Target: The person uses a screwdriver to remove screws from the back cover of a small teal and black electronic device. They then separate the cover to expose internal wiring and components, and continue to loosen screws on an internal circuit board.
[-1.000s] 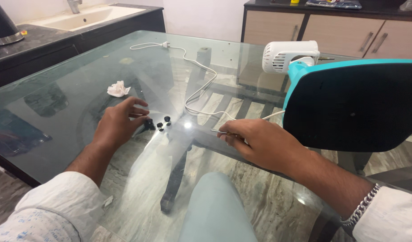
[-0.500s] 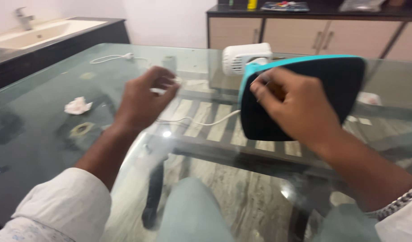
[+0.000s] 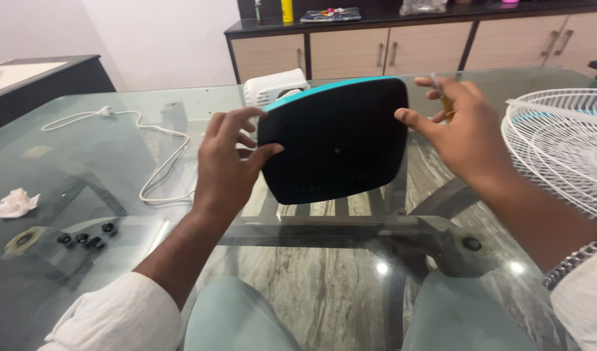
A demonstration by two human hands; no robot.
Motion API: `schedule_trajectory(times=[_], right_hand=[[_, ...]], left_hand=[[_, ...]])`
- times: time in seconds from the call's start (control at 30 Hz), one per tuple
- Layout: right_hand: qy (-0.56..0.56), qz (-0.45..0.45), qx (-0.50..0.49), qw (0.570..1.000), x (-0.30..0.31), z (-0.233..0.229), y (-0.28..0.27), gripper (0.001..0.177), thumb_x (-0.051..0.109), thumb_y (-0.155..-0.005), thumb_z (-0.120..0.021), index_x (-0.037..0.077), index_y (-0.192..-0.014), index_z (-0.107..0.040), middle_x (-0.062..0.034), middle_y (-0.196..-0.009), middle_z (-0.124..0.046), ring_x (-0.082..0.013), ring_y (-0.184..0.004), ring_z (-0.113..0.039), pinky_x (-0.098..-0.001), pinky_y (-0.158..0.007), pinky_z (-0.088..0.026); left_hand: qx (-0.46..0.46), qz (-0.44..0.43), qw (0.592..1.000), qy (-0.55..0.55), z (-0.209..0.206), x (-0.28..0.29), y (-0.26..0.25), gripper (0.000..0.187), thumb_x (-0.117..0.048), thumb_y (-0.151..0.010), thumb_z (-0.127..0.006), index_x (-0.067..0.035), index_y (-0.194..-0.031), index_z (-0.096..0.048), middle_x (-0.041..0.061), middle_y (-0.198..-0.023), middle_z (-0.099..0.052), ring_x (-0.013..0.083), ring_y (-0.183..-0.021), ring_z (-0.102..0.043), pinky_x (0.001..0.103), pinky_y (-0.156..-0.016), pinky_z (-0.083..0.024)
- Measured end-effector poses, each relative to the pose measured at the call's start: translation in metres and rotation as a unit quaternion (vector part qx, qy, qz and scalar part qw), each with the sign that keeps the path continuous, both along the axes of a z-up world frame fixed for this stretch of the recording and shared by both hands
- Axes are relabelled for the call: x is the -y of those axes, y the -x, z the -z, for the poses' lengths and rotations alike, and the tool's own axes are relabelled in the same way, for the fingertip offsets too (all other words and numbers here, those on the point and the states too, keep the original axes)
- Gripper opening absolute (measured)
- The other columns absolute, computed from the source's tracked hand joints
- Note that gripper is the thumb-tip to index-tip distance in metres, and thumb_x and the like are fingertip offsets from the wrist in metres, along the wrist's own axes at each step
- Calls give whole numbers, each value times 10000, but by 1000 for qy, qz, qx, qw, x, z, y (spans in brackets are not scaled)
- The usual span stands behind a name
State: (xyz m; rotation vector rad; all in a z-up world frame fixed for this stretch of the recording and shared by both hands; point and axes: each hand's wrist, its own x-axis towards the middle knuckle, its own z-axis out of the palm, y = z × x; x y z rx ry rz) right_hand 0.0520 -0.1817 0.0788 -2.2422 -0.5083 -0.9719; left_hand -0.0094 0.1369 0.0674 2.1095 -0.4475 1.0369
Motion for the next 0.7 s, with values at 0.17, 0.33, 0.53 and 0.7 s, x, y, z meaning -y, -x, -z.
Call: schedule_trajectory(times=[0.17, 0.33, 0.53, 0.7], right_hand=[[-43, -34, -114, 992, 0, 13, -3, 572, 378, -949, -734, 112, -1433, -586, -130, -1278, -695, -213, -1030, -714, -367, -817, -584], [-74, -76, -126, 986, -10, 20, 3, 596, 278, -917, -731, 95, -1457, -558, -128, -1261, -717, -218, -1137, -709, -370, -919, -582], [-101, -82, -106, 986, -15, 19, 5, 502, 212, -898, -761, 70, -1356, -612, -106, -1195, -734, -195, -1108, -715, -358, -888, -593], [-102, -65, -104, 987, -13, 20, 0, 419, 219, -872, -797, 31, -1220, -659, -103, -1059, -759, -185, -967, -738, -341, -788, -586]], left_hand=[[15, -44, 999, -28, 5, 2, -3, 514, -90, -843, -841, -58, -1310, -629, 128, -1212, -577, 185, -965, -700, 282, -787, -664], [38, -71, 996, -40, 8, 7, -3, 494, -67, -872, -823, 1, -1314, -612, 156, -1255, -552, 212, -1037, -695, 289, -811, -663], [36, -75, 996, -13, 6, 13, 2, 445, -77, -867, -823, 9, -1251, -615, 149, -1238, -542, 223, -1042, -695, 294, -795, -674], [8, -78, 997, -4, -1, 22, 9, 407, -103, -849, -844, 0, -1149, -589, 131, -1177, -537, 232, -1051, -688, 301, -779, -686]])
